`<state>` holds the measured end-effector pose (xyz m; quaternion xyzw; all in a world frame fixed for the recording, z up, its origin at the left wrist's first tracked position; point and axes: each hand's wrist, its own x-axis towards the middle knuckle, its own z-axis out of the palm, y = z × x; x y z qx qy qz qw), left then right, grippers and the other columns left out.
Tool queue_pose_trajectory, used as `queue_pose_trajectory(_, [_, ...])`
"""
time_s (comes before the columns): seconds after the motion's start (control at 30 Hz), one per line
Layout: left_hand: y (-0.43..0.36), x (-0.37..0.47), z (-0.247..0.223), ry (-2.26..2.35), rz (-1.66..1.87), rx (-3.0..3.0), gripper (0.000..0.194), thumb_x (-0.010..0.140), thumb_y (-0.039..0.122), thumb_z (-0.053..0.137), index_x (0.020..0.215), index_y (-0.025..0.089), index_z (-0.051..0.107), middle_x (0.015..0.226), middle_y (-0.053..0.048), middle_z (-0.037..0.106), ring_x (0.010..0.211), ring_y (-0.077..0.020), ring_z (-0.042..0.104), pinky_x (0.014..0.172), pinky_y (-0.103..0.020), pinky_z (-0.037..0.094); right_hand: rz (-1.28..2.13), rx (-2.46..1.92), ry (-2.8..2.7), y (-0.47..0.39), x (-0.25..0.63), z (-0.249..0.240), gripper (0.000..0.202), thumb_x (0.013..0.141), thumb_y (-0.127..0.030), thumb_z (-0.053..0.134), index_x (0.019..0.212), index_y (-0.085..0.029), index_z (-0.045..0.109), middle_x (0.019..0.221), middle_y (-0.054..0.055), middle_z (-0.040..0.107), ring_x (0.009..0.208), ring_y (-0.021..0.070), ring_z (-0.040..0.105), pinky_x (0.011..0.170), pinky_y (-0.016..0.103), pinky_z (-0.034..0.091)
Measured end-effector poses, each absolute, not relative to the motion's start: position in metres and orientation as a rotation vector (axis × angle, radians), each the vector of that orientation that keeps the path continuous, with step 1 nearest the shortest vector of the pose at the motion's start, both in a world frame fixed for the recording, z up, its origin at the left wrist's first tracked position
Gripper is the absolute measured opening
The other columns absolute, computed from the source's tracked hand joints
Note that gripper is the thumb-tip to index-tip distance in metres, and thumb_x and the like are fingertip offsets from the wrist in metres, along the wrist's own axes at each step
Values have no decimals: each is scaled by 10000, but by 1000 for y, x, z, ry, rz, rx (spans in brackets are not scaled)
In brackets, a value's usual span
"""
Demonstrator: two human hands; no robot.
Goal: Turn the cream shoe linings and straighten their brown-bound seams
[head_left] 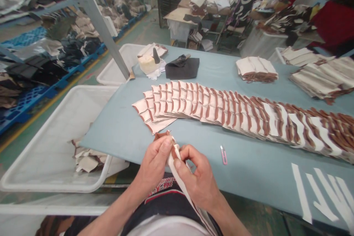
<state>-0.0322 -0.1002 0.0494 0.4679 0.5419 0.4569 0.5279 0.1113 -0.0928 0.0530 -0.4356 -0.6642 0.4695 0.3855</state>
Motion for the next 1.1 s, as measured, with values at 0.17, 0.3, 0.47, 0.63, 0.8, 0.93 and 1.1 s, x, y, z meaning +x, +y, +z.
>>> queue_pose_trajectory(0.17, [-98, -52, 63, 1348, 899, 1418, 342, 972, 453, 556, 780, 172, 583, 720, 19, 524, 686, -144, 440, 660, -272, 360, 1193, -1190, -1760, -87, 119, 50, 220, 930, -294, 545, 729, -222, 492, 657, -41, 536, 625, 131, 519, 638, 254, 427])
queue_pose_trajectory(0.3, [-97, -53, 63, 1381, 876, 1443, 321, 949, 365, 558, 689, 188, 493, 652, 35, 474, 640, -134, 416, 629, -268, 344, 1240, -1175, -1794, -87, 118, 52, 219, 951, -296, 532, 748, -221, 499, 691, -34, 553, 659, 136, 536, 666, 259, 435])
queue_pose_trajectory(0.47, [-96, -41, 53, 1294, 1047, 1252, 343, 951, 426, 517, 695, 217, 425, 635, 37, 465, 586, -135, 417, 569, -266, 347, 1433, -1058, -1645, -90, 114, 51, 227, 973, -359, 512, 795, -218, 513, 718, -29, 549, 681, 138, 538, 680, 254, 473])
queue_pose_trajectory(0.63, [-89, -43, 57, 1257, 945, 1403, 307, 978, 376, 519, 735, 188, 501, 702, 11, 529, 654, -143, 470, 618, -265, 372, 1320, -1142, -1641, -89, 119, 44, 189, 959, -313, 540, 801, -211, 531, 721, -23, 570, 685, 138, 560, 680, 256, 474])
queue_pose_trajectory(0.8, [-72, -53, 71, 1215, 856, 1561, 297, 1012, 341, 493, 786, 169, 581, 782, -17, 594, 745, -159, 524, 701, -274, 405, 1171, -1209, -1639, -79, 128, 41, 100, 921, -282, 583, 858, -205, 582, 748, -7, 621, 698, 151, 601, 676, 262, 505])
queue_pose_trajectory(0.93, [-59, -57, 78, 1170, 917, 1529, 301, 996, 359, 543, 787, 160, 630, 862, -59, 661, 784, -177, 591, 701, -271, 447, 1012, -1232, -1682, -72, 135, 39, 116, 874, -184, 549, 961, -206, 623, 861, 27, 688, 809, 178, 658, 786, 302, 542])
queue_pose_trajectory(1.1, [-52, -58, 85, 1184, 865, 1535, 316, 972, 384, 595, 761, 160, 663, 758, -53, 667, 694, -168, 573, 613, -251, 446, 840, -1089, -1750, -61, 147, 53, 198, 895, -198, 571, 1089, -214, 610, 1026, 75, 728, 956, 217, 694, 869, 350, 563])
